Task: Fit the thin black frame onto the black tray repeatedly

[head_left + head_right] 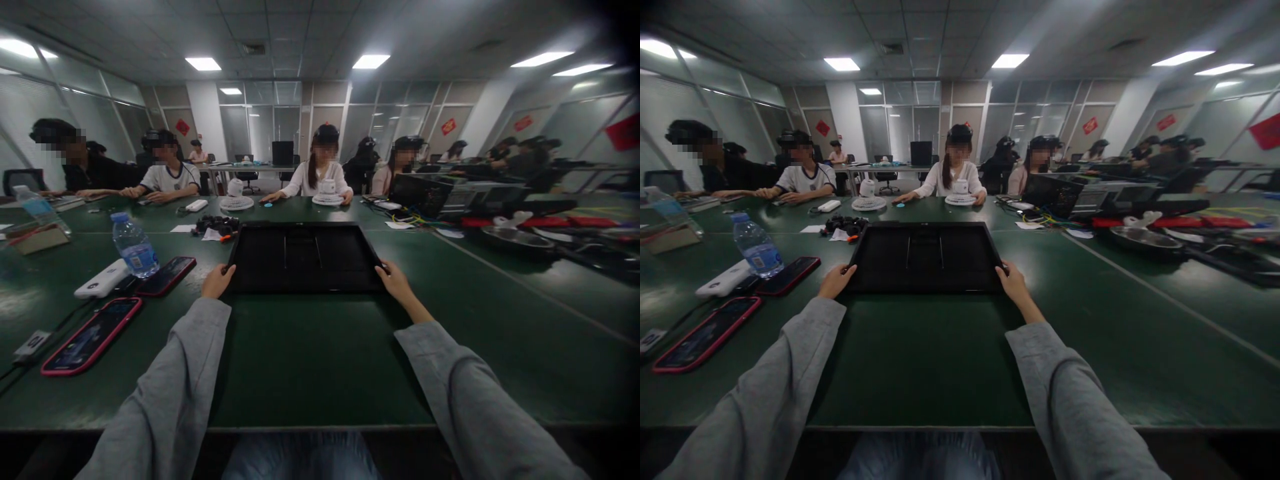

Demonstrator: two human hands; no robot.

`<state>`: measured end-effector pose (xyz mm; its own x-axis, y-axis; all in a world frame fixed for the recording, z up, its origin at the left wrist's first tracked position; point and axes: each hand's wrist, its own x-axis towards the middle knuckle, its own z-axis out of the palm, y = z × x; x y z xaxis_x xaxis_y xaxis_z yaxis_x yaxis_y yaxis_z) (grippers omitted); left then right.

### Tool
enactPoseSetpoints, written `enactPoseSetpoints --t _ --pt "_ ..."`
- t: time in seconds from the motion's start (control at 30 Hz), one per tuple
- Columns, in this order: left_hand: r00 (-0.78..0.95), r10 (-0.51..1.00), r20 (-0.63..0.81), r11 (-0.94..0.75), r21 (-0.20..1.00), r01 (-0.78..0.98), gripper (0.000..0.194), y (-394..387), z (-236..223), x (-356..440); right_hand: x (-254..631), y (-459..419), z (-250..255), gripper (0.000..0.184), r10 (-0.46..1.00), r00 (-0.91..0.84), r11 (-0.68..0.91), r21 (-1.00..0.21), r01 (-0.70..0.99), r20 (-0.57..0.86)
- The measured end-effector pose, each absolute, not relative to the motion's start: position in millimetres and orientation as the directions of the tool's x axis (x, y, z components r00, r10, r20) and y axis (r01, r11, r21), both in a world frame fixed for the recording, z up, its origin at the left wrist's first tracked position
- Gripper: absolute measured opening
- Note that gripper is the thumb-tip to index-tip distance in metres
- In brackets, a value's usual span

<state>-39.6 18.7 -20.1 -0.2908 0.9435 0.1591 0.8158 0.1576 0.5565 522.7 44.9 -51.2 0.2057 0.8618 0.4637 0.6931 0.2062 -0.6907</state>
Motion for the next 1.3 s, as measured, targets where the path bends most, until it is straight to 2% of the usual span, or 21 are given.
enactPoseSetpoints --t 0.13,0.3,0.47,0.53,0.6,0.7,0.83,1.03,1.13,1.2,1.3 --pt "-0.318 0.931 0.178 0.180 0.534 0.826 0.055 13 -16 -35 515 45 -52 0.050 0.858 0.222 0.161 -0.651 0.742 0.464" --pt "-0.320 0.929 0.185 0.194 0.493 0.848 0.054 9 -12 -29 498 40 -46 0.051 0.835 0.274 0.044 -0.555 0.831 0.477" --pt "-0.309 0.934 0.180 0.189 0.484 0.855 0.055 -1 -4 -23 492 32 -38 0.050 0.826 0.338 -0.039 -0.552 0.833 0.451" --pt "-0.318 0.912 0.260 0.172 0.461 0.870 0.053 -8 0 -17 488 25 -33 0.054 0.759 0.434 -0.116 -0.555 0.824 0.486" --pt "-0.338 0.851 0.402 0.161 0.412 0.897 0.053 -16 4 -7 479 16 -27 0.057 0.655 0.499 -0.153 -0.547 0.823 0.568" --pt "-0.314 0.790 0.526 0.142 0.341 0.929 0.057 -26 10 18 448 2 -17 0.058 0.595 0.438 -0.089 -0.486 0.869 0.674" --pt "-0.147 0.795 0.588 -0.007 0.251 0.968 0.060 -32 12 64 382 -10 -9 0.064 0.667 0.227 0.081 -0.371 0.925 0.710" --pt "0.045 0.694 0.719 -0.234 0.166 0.958 0.060 -38 10 126 287 -24 -8 0.069 0.707 -0.036 0.315 -0.268 0.911 0.706" --pt "0.139 0.672 0.727 -0.332 0.129 0.934 0.059 -40 10 139 265 -29 -10 0.066 0.699 -0.132 0.388 -0.218 0.895 0.703" --pt "0.162 0.672 0.722 -0.355 0.123 0.927 0.059 -40 9 141 261 -30 -12 0.065 0.707 -0.187 0.421 -0.193 0.886 0.682" --pt "0.102 0.684 0.722 -0.305 0.156 0.939 0.060 -36 8 136 262 -27 -19 0.068 0.757 -0.232 0.430 -0.199 0.881 0.611"
